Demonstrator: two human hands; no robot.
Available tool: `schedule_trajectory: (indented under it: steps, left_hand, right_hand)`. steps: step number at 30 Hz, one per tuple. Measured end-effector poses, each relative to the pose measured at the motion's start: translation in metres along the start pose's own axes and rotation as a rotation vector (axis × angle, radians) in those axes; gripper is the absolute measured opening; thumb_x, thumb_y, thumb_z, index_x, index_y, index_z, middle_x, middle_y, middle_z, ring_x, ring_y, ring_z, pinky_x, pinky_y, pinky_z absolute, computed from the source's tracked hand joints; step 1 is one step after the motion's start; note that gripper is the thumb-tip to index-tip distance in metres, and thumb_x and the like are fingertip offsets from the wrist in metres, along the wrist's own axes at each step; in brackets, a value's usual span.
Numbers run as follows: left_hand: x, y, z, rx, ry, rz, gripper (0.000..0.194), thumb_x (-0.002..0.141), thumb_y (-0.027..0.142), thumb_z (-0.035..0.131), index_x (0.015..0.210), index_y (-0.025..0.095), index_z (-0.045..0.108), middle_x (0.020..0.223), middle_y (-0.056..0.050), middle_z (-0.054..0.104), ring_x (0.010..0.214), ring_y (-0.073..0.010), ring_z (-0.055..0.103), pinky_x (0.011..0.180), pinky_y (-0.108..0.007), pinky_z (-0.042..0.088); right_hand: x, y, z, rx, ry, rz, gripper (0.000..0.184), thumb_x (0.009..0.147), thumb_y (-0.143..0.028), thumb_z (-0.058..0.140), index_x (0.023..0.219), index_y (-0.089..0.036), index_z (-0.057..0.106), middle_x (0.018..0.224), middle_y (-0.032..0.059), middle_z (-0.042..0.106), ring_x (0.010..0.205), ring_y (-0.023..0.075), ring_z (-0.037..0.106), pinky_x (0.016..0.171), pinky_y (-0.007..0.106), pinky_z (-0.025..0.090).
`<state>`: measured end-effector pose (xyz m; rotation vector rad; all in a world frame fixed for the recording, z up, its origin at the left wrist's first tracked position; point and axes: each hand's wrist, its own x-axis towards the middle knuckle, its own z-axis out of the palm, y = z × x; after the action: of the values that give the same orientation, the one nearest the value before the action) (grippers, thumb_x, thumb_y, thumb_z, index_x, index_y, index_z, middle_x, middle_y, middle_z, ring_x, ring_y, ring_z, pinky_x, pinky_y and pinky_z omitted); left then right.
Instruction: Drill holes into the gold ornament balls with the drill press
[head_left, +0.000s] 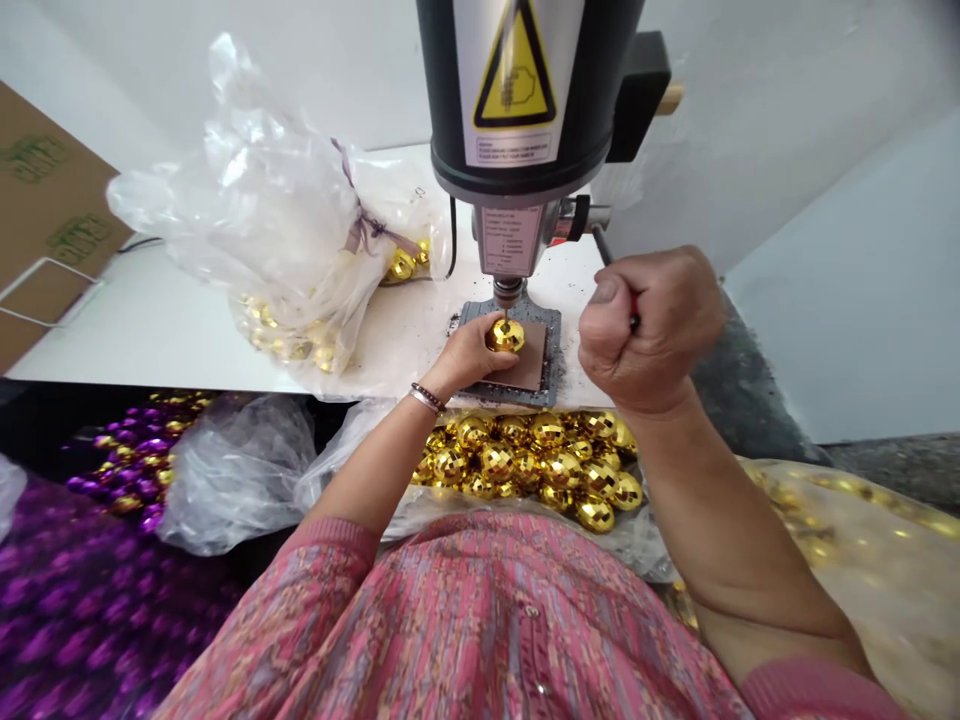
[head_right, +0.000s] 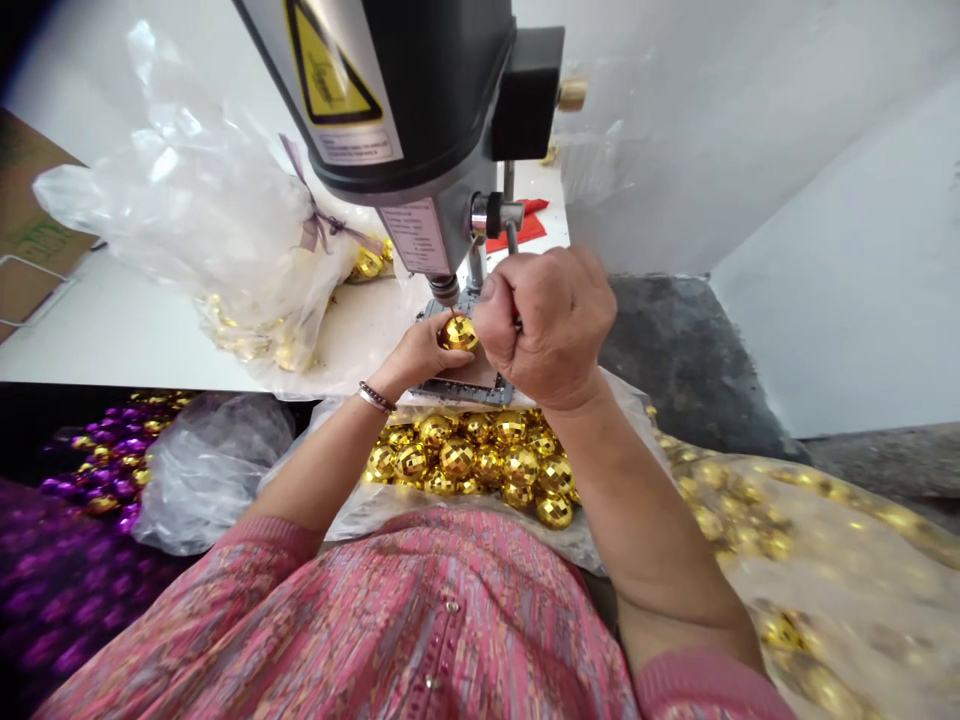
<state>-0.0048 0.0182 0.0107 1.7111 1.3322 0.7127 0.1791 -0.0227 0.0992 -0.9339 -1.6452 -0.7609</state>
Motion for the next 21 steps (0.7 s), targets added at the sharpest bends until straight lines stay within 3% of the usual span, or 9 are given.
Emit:
schedule_trajectory:
  steps: [13,15,18,21]
  left_hand:
    - [0.001,-0.004,0.004,0.000,0.004,-0.028,0.069,0.064,0.020,0.082,0.131,0.012,0.064,0.108,-0.007,0.075,0.095,-0.0237,0.068,0.087,-0.034,0.053]
    - [0.002,-0.005,0.005,0.007,-0.002,-0.021,0.066,0.065,0.021,0.082,0.128,0.013,0.065,0.105,-0.006,0.075,0.093,-0.0230,0.068,0.085,-0.033,0.053]
    - [0.001,-0.002,0.005,0.041,0.008,-0.020,0.061,0.065,0.022,0.082,0.124,0.014,0.066,0.102,-0.005,0.074,0.091,-0.0224,0.067,0.085,-0.033,0.052]
    - [-0.009,0.002,0.001,0.038,0.062,-0.016,0.055,0.068,0.022,0.080,0.120,0.014,0.067,0.099,-0.004,0.073,0.089,-0.0211,0.065,0.084,-0.032,0.051]
  right_hand:
    - [-0.033,-0.013,0.012,0.132,0.079,0.133,0.012,0.099,-0.023,0.039,0.091,-0.023,0.049,0.075,0.0007,0.055,0.071,0.0127,0.052,0.068,0.030,0.041]
    - [-0.019,-0.013,0.010,0.150,0.064,0.197,0.021,0.101,-0.029,0.035,0.087,-0.022,0.049,0.074,0.0011,0.056,0.070,0.0124,0.053,0.066,0.029,0.039]
    - [0.029,-0.007,0.008,0.157,0.021,0.330,0.032,0.103,-0.034,0.028,0.077,-0.021,0.041,0.070,0.0016,0.051,0.066,0.0113,0.050,0.066,0.029,0.036]
    - [0.083,0.012,0.017,0.260,-0.184,0.635,0.030,0.098,-0.028,0.028,0.068,-0.022,0.031,0.067,-0.0006,0.041,0.066,0.0067,0.043,0.071,0.028,0.035]
